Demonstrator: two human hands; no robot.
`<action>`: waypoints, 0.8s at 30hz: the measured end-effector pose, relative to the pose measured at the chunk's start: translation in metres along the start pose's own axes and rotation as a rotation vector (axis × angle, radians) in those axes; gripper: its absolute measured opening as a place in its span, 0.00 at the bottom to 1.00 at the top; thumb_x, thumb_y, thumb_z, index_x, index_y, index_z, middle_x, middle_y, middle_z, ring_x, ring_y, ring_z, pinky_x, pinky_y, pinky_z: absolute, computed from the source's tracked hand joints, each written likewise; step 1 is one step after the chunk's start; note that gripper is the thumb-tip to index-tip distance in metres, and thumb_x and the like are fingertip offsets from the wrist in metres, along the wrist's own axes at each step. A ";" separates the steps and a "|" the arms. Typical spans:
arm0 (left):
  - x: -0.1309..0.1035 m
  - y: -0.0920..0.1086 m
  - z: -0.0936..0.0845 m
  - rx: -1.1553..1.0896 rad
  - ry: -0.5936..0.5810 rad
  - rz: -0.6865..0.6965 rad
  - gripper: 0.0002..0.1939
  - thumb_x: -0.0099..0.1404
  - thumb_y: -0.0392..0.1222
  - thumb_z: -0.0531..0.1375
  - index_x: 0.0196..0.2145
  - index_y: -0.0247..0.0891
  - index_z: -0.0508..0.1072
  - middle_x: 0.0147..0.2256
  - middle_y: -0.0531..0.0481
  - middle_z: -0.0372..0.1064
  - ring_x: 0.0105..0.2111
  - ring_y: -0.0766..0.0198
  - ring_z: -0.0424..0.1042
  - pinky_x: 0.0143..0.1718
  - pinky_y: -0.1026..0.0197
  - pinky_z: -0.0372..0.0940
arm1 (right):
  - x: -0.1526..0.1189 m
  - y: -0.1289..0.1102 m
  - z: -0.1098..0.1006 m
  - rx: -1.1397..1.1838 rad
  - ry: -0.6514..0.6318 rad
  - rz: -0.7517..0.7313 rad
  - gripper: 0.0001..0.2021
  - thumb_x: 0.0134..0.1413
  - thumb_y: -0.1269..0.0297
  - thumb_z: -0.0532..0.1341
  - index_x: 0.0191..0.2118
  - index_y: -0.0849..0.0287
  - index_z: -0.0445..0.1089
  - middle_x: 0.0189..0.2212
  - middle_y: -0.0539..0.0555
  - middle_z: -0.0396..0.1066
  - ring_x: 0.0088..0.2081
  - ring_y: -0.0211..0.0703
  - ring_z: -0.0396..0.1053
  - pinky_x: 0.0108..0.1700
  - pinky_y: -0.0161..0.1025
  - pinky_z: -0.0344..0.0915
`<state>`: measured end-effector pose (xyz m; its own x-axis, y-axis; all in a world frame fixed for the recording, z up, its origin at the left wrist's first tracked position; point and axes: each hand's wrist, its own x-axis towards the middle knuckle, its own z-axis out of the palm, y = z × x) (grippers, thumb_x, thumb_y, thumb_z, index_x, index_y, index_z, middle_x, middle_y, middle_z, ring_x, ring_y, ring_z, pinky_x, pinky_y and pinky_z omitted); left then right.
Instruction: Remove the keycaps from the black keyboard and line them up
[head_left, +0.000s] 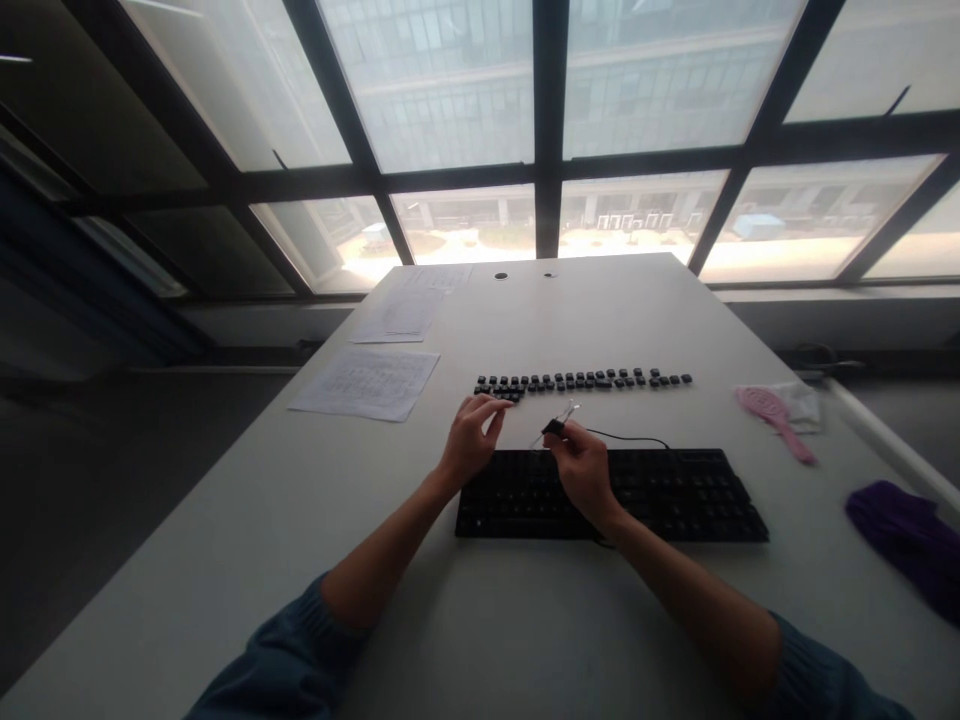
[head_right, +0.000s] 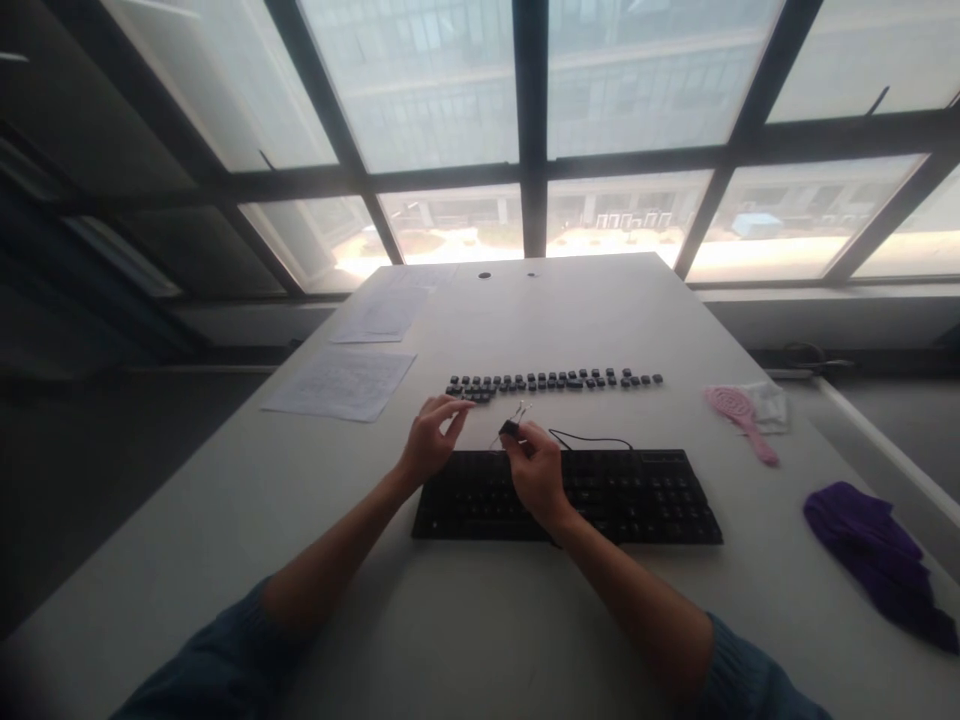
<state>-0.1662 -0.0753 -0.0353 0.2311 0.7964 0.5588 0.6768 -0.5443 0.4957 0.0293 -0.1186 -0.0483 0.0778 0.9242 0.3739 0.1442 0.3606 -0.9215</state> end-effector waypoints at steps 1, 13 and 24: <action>-0.010 0.009 -0.001 -0.024 -0.039 -0.010 0.10 0.70 0.36 0.55 0.44 0.41 0.76 0.38 0.48 0.72 0.42 0.59 0.68 0.47 0.56 0.64 | 0.000 -0.001 -0.003 -0.026 -0.031 -0.015 0.08 0.58 0.66 0.60 0.28 0.59 0.71 0.25 0.50 0.67 0.29 0.41 0.63 0.31 0.36 0.60; -0.058 0.035 -0.001 -0.096 -0.305 -0.082 0.11 0.61 0.41 0.67 0.42 0.41 0.76 0.38 0.49 0.73 0.42 0.57 0.68 0.46 0.54 0.64 | -0.007 0.005 -0.004 -0.185 -0.246 -0.045 0.12 0.56 0.70 0.61 0.22 0.59 0.66 0.21 0.48 0.63 0.26 0.38 0.60 0.30 0.36 0.55; -0.061 0.030 0.004 -0.098 -0.333 -0.086 0.12 0.59 0.42 0.68 0.42 0.41 0.76 0.38 0.49 0.73 0.41 0.57 0.68 0.45 0.55 0.64 | -0.008 0.008 -0.007 -0.221 -0.363 -0.075 0.13 0.56 0.71 0.61 0.21 0.59 0.64 0.22 0.48 0.64 0.27 0.38 0.62 0.31 0.35 0.56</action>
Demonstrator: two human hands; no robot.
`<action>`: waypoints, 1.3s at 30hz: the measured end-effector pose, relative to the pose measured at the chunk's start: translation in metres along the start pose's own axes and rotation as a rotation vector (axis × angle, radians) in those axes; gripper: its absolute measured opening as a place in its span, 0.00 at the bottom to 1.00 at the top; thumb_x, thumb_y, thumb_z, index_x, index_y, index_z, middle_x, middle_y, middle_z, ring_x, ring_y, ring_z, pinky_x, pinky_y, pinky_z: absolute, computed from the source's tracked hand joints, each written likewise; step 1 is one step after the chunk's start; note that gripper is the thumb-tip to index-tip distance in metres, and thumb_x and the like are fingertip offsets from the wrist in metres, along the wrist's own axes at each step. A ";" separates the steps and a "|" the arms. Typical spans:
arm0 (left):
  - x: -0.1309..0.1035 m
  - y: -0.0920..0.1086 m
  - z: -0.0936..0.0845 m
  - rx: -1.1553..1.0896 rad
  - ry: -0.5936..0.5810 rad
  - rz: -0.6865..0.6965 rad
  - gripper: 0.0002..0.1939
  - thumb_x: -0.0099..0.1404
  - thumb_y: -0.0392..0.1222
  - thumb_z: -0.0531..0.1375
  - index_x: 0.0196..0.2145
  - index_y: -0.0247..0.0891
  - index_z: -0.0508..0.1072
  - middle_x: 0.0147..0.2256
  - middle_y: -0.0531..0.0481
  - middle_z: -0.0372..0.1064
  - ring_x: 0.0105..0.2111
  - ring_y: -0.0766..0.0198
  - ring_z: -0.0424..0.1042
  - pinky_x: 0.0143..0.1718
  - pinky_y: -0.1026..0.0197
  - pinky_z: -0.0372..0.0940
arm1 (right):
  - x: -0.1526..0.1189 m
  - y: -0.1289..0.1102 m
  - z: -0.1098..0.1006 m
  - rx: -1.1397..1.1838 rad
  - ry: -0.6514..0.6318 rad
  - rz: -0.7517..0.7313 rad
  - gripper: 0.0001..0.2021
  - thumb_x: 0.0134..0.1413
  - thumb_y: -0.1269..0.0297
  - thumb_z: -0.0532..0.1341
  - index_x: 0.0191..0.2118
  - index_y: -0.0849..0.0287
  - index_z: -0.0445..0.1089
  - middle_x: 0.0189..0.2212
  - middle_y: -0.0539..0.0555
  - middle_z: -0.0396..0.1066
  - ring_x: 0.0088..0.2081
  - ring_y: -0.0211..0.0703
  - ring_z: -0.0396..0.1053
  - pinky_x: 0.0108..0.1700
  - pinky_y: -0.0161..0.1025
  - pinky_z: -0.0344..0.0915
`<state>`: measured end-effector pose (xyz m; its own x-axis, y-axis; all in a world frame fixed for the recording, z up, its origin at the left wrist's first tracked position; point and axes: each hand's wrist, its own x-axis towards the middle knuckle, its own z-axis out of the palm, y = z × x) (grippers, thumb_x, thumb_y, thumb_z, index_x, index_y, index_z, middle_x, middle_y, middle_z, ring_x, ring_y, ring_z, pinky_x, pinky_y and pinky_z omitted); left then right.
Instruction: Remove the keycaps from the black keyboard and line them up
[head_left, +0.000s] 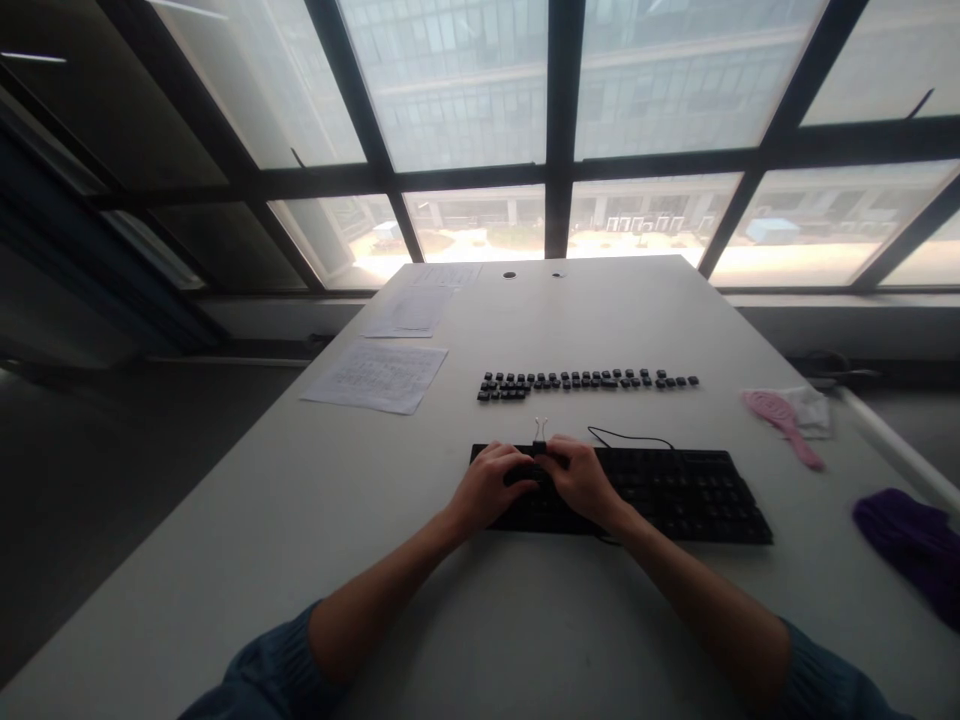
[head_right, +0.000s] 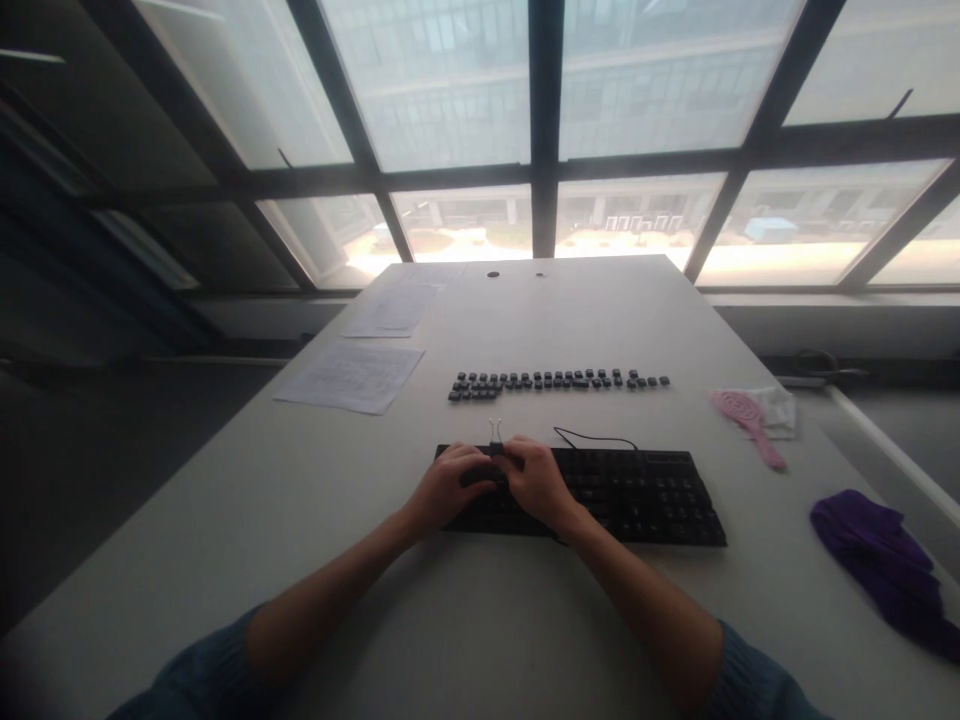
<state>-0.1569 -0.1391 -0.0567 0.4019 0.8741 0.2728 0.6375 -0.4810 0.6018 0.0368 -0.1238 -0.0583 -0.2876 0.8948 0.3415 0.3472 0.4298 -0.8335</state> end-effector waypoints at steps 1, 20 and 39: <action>0.000 0.000 0.000 0.002 0.004 0.000 0.12 0.59 0.42 0.68 0.41 0.41 0.76 0.38 0.49 0.73 0.41 0.57 0.68 0.45 0.55 0.64 | -0.001 0.000 0.000 -0.005 -0.009 -0.015 0.13 0.56 0.71 0.61 0.22 0.59 0.65 0.23 0.48 0.64 0.27 0.38 0.62 0.31 0.35 0.56; 0.009 0.010 0.012 0.172 -0.057 0.103 0.05 0.69 0.37 0.56 0.39 0.37 0.72 0.42 0.44 0.70 0.45 0.55 0.68 0.49 0.51 0.65 | -0.009 0.001 0.001 -0.008 0.033 -0.162 0.11 0.61 0.71 0.58 0.26 0.58 0.68 0.27 0.51 0.65 0.29 0.40 0.64 0.34 0.36 0.60; 0.005 0.008 0.017 0.284 -0.079 0.145 0.03 0.71 0.36 0.53 0.40 0.37 0.66 0.41 0.43 0.67 0.43 0.54 0.66 0.47 0.51 0.65 | -0.011 -0.001 0.001 0.054 0.032 -0.178 0.13 0.65 0.64 0.56 0.29 0.58 0.72 0.28 0.53 0.67 0.30 0.41 0.65 0.35 0.37 0.63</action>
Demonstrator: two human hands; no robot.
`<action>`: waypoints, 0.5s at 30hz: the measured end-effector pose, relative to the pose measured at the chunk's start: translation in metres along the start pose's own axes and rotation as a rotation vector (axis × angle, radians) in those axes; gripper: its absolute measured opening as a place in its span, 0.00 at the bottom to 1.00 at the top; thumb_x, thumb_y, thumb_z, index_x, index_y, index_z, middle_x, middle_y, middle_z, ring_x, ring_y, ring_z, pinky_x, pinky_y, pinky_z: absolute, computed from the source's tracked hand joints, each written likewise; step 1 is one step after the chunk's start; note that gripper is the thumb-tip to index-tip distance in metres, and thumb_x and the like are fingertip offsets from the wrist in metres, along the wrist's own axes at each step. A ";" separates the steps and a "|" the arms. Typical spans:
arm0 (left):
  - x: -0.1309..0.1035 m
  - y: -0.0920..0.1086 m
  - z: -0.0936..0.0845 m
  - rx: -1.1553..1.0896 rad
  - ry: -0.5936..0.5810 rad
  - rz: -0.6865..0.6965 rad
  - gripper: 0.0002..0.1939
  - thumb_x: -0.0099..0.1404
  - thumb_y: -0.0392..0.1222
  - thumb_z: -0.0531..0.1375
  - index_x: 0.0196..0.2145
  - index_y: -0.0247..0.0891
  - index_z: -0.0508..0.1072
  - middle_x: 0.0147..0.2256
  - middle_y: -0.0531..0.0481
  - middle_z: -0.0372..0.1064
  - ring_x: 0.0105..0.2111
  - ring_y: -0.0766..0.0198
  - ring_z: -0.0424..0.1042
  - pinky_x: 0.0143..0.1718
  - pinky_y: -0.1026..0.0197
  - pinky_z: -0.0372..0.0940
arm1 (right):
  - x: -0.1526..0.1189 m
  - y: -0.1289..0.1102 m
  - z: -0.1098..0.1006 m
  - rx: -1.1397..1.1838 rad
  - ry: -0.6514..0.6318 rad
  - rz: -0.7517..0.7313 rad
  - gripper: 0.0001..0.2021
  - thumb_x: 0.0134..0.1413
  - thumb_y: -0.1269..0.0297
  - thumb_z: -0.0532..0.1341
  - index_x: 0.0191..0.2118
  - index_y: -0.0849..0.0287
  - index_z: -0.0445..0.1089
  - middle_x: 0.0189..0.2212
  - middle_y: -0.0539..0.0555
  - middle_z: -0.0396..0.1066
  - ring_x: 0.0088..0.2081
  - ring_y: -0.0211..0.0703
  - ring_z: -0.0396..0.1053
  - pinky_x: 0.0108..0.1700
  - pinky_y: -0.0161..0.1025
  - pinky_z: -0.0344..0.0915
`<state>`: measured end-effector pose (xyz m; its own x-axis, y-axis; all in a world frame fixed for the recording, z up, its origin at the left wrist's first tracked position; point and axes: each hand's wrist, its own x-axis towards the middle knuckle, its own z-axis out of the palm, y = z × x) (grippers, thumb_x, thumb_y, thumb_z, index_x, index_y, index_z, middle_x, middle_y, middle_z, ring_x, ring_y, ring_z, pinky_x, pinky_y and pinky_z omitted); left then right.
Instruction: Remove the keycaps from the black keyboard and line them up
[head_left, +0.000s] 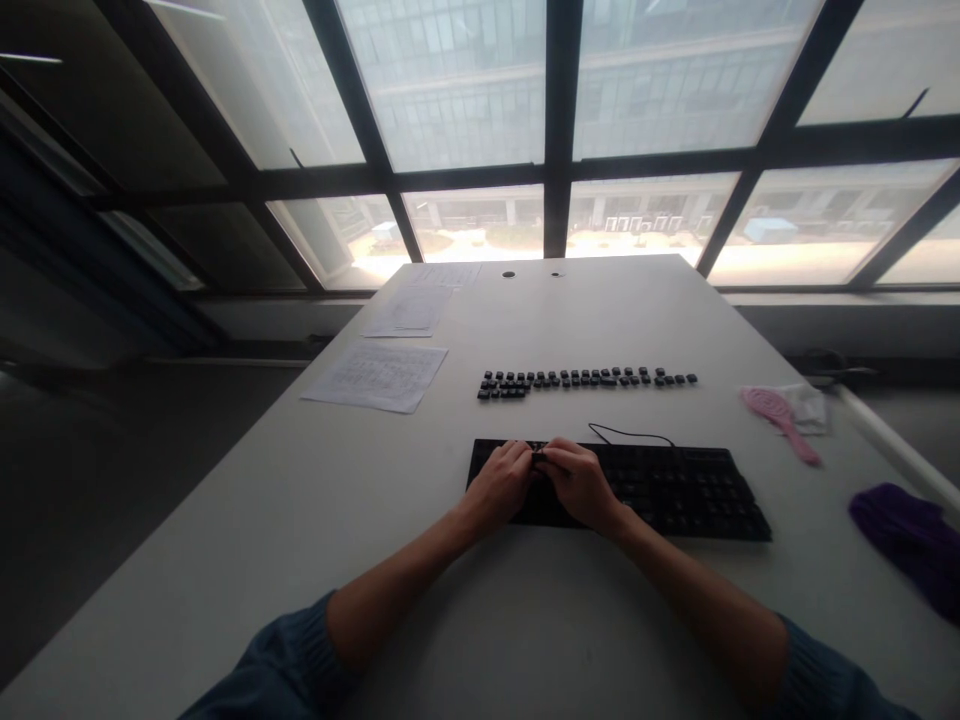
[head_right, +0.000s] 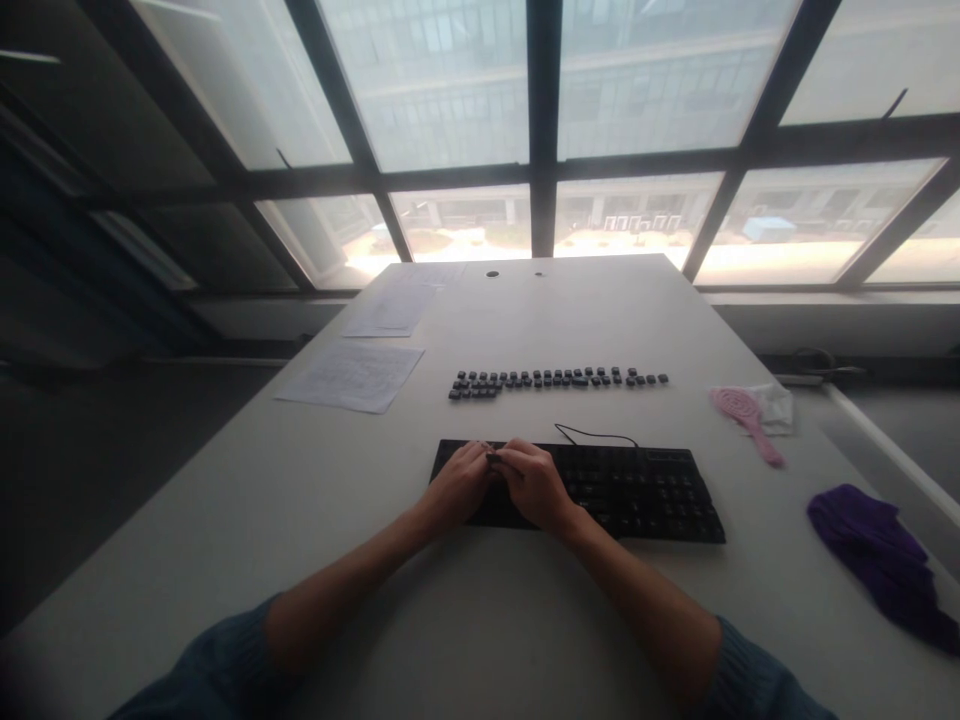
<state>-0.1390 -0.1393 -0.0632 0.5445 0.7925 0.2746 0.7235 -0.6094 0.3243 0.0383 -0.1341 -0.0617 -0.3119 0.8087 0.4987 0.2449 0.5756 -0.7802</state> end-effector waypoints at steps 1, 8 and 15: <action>0.000 0.001 0.000 -0.005 0.007 -0.002 0.03 0.71 0.36 0.53 0.40 0.37 0.66 0.41 0.43 0.67 0.43 0.55 0.66 0.46 0.52 0.65 | 0.000 0.000 0.000 0.002 0.003 0.003 0.13 0.65 0.64 0.56 0.29 0.58 0.71 0.28 0.53 0.67 0.30 0.41 0.65 0.35 0.37 0.63; 0.000 0.004 -0.002 -0.036 0.068 -0.033 0.04 0.72 0.37 0.52 0.39 0.38 0.66 0.41 0.45 0.67 0.42 0.56 0.67 0.46 0.53 0.64 | 0.005 -0.005 0.000 -0.055 0.066 0.057 0.12 0.61 0.67 0.57 0.25 0.57 0.65 0.26 0.51 0.64 0.29 0.41 0.63 0.33 0.37 0.59; -0.002 0.002 -0.002 -0.177 0.120 -0.104 0.07 0.68 0.37 0.58 0.45 0.39 0.67 0.42 0.46 0.69 0.42 0.57 0.69 0.46 0.53 0.65 | 0.005 0.000 0.001 -0.105 0.122 0.138 0.10 0.60 0.67 0.58 0.26 0.57 0.66 0.25 0.50 0.66 0.29 0.41 0.63 0.33 0.37 0.58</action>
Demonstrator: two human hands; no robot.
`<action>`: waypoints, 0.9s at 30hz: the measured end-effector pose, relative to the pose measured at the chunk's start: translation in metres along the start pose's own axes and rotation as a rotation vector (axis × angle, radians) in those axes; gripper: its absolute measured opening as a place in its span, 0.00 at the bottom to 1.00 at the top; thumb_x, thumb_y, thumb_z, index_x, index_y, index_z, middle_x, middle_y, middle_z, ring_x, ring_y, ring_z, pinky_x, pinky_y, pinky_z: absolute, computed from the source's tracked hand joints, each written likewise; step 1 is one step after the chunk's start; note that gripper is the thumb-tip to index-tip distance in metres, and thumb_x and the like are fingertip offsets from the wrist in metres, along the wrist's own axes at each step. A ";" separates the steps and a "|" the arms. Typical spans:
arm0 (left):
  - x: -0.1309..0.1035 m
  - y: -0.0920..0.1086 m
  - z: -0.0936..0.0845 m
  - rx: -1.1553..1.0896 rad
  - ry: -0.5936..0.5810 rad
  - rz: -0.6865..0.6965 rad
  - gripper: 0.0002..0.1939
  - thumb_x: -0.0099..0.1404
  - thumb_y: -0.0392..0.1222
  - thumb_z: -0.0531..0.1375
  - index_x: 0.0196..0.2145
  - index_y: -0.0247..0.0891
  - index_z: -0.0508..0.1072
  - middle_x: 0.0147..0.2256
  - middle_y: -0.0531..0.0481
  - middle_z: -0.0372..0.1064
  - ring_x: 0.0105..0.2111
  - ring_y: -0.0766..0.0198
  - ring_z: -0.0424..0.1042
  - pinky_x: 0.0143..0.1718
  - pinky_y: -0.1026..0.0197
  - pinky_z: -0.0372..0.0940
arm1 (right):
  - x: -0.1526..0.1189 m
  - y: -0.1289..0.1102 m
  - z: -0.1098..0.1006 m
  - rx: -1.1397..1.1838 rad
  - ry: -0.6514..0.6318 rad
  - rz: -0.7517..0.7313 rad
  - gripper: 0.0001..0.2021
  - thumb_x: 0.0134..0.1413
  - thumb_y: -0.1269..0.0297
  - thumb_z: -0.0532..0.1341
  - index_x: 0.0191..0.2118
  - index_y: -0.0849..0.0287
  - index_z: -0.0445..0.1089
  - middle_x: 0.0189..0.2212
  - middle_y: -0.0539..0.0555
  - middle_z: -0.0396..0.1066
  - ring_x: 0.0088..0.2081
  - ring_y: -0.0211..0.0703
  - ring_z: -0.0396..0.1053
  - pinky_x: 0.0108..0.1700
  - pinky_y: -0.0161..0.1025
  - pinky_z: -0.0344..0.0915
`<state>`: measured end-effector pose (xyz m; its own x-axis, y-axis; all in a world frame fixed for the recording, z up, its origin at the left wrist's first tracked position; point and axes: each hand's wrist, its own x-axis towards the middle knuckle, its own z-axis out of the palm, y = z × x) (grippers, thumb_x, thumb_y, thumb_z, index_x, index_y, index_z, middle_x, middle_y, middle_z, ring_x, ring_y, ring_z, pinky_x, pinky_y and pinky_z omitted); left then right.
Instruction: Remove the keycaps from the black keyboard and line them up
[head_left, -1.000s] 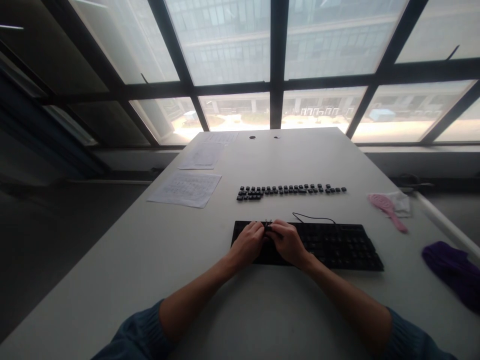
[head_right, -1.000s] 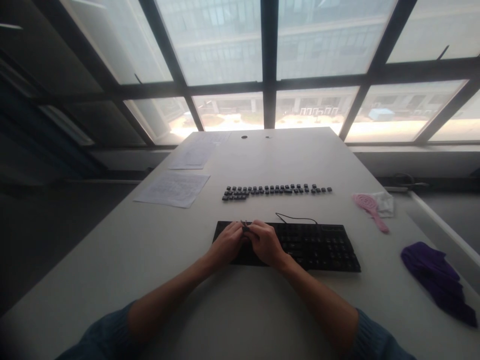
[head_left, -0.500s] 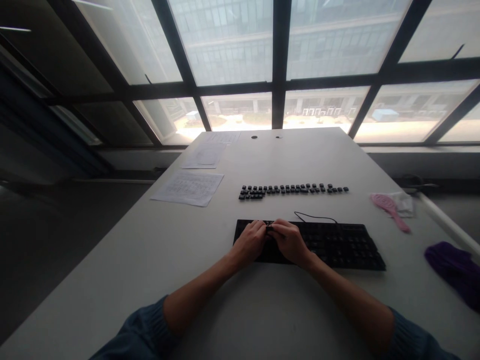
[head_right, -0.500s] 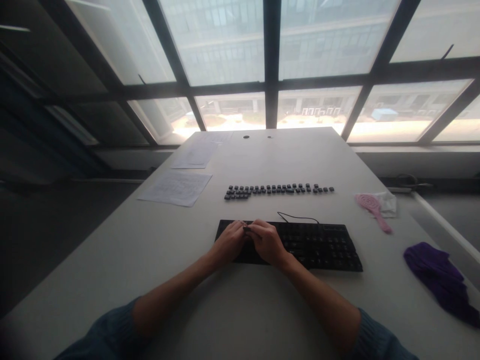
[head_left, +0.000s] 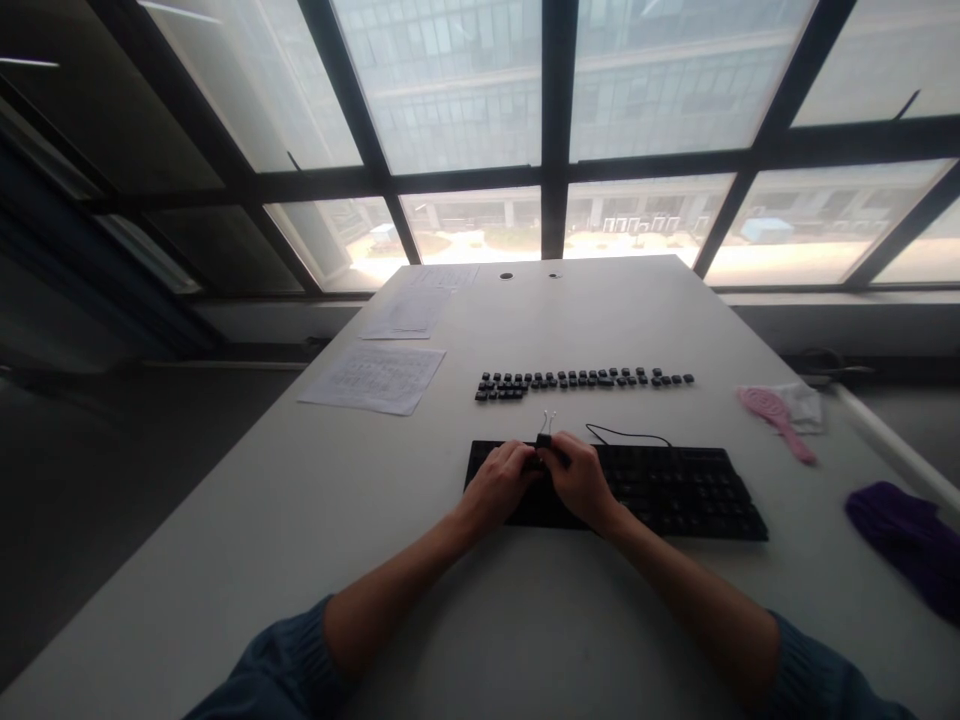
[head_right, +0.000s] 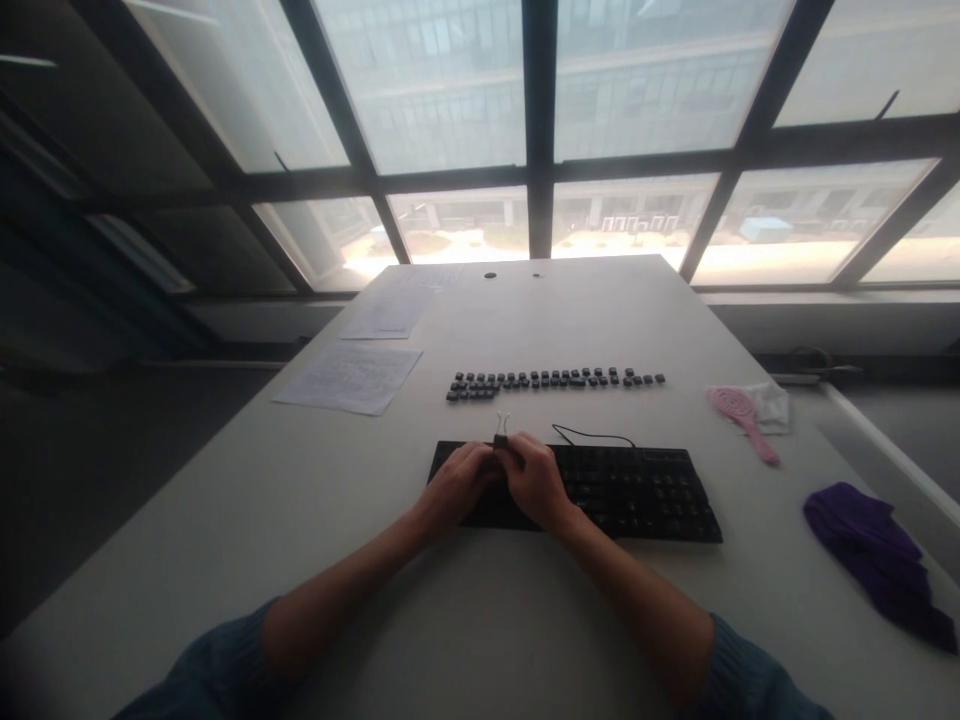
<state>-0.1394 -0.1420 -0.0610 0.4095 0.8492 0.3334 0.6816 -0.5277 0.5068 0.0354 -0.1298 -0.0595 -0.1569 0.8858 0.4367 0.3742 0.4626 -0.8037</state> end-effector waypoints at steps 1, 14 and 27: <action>0.000 0.000 0.000 -0.010 0.013 -0.005 0.10 0.68 0.37 0.59 0.46 0.39 0.67 0.42 0.46 0.70 0.42 0.57 0.69 0.46 0.53 0.66 | 0.000 0.002 0.000 0.002 0.011 0.017 0.10 0.60 0.67 0.58 0.27 0.57 0.67 0.24 0.50 0.66 0.28 0.41 0.63 0.33 0.37 0.57; 0.015 0.007 -0.026 0.091 0.107 0.065 0.06 0.68 0.41 0.59 0.42 0.41 0.74 0.46 0.45 0.68 0.48 0.55 0.65 0.52 0.50 0.64 | 0.004 0.005 0.000 0.164 0.096 0.170 0.10 0.61 0.62 0.58 0.29 0.59 0.69 0.23 0.52 0.72 0.27 0.44 0.69 0.31 0.38 0.63; 0.125 -0.074 -0.022 0.295 0.059 0.086 0.03 0.62 0.41 0.66 0.35 0.42 0.78 0.51 0.45 0.65 0.51 0.50 0.58 0.51 0.46 0.58 | 0.004 0.009 0.001 0.181 0.082 0.206 0.09 0.61 0.64 0.59 0.29 0.58 0.69 0.24 0.52 0.73 0.28 0.43 0.71 0.33 0.37 0.63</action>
<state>-0.1517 0.0026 -0.0395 0.4431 0.7946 0.4150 0.7961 -0.5616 0.2253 0.0371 -0.1218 -0.0649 -0.0172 0.9592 0.2821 0.2198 0.2789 -0.9348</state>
